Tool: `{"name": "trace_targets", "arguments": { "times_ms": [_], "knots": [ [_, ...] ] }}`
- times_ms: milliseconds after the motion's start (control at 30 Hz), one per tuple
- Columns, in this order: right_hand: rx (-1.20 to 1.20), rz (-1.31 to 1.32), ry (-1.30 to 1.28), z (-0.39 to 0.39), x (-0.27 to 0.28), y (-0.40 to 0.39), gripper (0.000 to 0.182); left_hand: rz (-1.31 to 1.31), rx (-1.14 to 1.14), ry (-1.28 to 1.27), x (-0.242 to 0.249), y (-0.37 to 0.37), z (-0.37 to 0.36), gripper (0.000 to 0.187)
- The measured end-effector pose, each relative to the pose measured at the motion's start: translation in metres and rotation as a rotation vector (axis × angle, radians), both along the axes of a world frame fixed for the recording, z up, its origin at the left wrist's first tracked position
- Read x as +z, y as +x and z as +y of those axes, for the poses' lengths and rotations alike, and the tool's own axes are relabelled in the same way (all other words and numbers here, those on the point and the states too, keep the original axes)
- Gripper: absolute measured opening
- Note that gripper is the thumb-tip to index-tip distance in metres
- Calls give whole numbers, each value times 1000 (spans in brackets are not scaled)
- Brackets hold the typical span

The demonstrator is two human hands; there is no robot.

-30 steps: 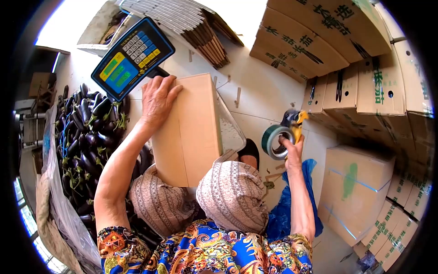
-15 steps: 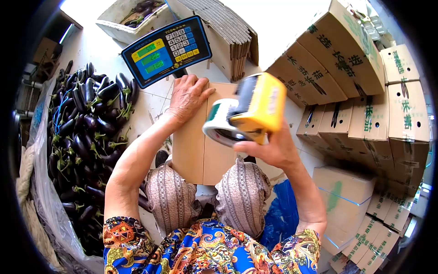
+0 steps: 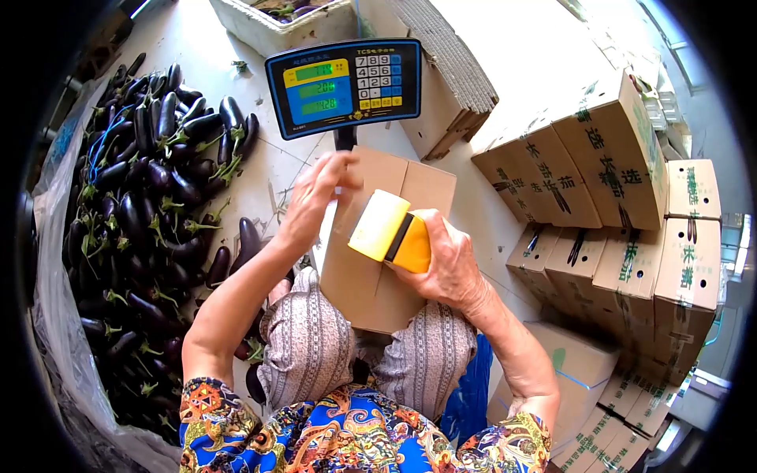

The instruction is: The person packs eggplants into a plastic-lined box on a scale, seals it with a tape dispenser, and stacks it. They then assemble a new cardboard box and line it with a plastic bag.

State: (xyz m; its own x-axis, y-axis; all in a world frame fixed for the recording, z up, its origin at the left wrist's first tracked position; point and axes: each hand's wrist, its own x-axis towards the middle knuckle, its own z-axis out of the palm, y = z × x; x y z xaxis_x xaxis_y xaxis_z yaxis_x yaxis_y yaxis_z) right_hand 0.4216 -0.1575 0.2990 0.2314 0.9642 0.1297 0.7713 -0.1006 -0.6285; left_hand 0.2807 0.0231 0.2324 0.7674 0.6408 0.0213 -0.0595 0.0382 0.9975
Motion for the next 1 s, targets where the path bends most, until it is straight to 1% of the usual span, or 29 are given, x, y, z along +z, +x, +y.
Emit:
{"name": "trace_targets", "arguments": {
  "times_ms": [67, 100, 133, 200, 300, 400, 433, 567, 700, 800, 833, 933, 967, 1000],
  "knots": [
    [12, -10, 4, 2, 0, -1, 55, 78, -126, -296, 10, -27, -10, 54],
    [12, -10, 5, 3, 1, -2, 54, 30, -183, -361, 15, -34, -16, 62],
    [14, -4, -3, 4, 0, -2, 55, -2, -186, -395, 22, -38, -21, 56],
    [10, 9, -25, 3, -1, -3, 57, 137, -204, -244, 40, -37, -20, 47],
    [16, -14, -42, 6, 4, -6, 56, 66, -223, -372, 34, -33, -17, 39],
    [20, -51, -59, 11, 8, -8, 55, 79, -220, -313, 34, -31, -15, 32],
    [25, -63, -63, 13, 9, -10, 54, 88, -205, -378, 31, -32, -14, 26],
    [45, -74, -112, 20, 12, -11, 53, 62, -200, -484, 15, -35, -9, 23],
    [61, -118, -216, 33, 21, -14, 52, 17, -169, -526, 5, -38, -5, 23],
    [68, -144, -273, 41, 25, -18, 52, 7, -65, -365, -9, -35, -7, 25],
    [70, -156, -289, 43, 25, -19, 52, 102, 31, -105, -5, -36, -5, 26],
    [102, -202, -332, 48, 27, -19, 54, 98, 143, 9, -23, -40, -3, 24],
    [126, -218, -346, 47, 26, -18, 54, 119, 154, 59, -26, -44, -7, 21],
    [132, -219, -355, 47, 27, -18, 54, 144, 142, 0, -21, -48, -9, 24]
  ]
}}
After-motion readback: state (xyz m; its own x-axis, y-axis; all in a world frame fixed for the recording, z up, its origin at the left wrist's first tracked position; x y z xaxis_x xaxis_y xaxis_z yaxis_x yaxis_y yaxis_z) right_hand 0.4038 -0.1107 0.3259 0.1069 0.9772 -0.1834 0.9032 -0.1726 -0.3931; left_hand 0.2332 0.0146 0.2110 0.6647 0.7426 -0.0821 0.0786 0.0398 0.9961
